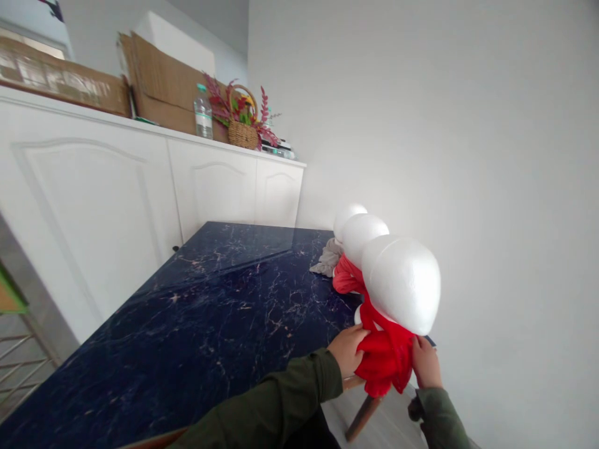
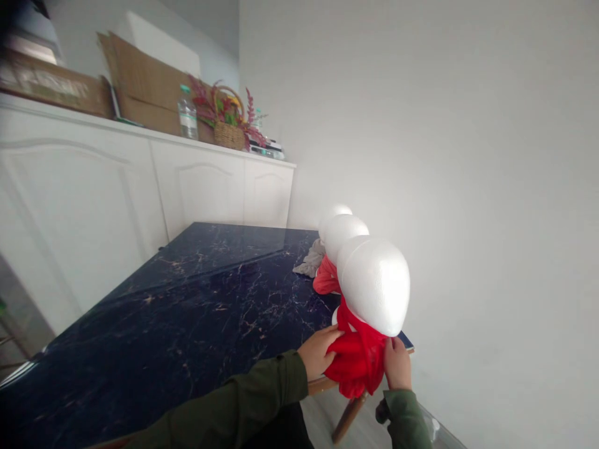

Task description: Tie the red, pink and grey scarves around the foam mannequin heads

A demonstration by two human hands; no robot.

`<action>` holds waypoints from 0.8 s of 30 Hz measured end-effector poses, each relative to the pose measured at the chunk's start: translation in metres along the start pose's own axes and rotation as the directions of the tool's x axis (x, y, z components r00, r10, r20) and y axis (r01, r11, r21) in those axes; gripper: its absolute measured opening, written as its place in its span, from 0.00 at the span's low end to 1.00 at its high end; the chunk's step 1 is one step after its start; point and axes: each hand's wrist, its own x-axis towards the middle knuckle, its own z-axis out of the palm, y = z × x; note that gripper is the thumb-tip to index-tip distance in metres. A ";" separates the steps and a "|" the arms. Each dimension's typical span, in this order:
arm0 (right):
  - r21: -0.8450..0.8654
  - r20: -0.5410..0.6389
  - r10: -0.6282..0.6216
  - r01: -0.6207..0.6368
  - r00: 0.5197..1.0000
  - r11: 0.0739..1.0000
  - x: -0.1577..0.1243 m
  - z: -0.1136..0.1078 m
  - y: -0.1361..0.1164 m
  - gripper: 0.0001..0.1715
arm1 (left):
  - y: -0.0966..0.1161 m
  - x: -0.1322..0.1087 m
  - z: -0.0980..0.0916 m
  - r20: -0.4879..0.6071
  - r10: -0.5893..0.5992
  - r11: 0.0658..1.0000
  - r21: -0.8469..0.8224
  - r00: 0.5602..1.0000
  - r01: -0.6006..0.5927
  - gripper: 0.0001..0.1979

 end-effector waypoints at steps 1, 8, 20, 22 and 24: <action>-0.078 -0.009 -0.002 0.001 1.000 0.997 0.002 0.001 0.003 0.20 | 0.000 -0.002 0.000 -0.008 -0.004 1.000 0.018 1.000 0.004 0.24; -0.014 -0.112 -0.053 0.052 0.992 0.999 0.002 0.004 0.007 0.20 | -0.003 -0.016 -0.003 0.004 -0.026 0.996 0.089 1.000 0.026 0.27; 0.555 -0.556 0.111 0.269 0.824 0.787 -0.081 -0.012 -0.059 0.16 | -0.020 -0.039 -0.043 0.001 -0.151 0.972 -0.184 0.989 0.148 0.23; 0.675 -0.476 -0.076 0.419 0.876 0.607 -0.096 -0.018 -0.100 0.07 | -0.035 -0.042 -0.057 -0.024 -0.266 0.933 -0.257 0.964 0.251 0.17; 0.795 -0.277 -0.361 0.423 0.891 0.435 -0.106 -0.026 -0.147 0.04 | -0.048 -0.043 -0.069 -0.029 -0.379 0.848 -0.412 0.925 0.334 0.12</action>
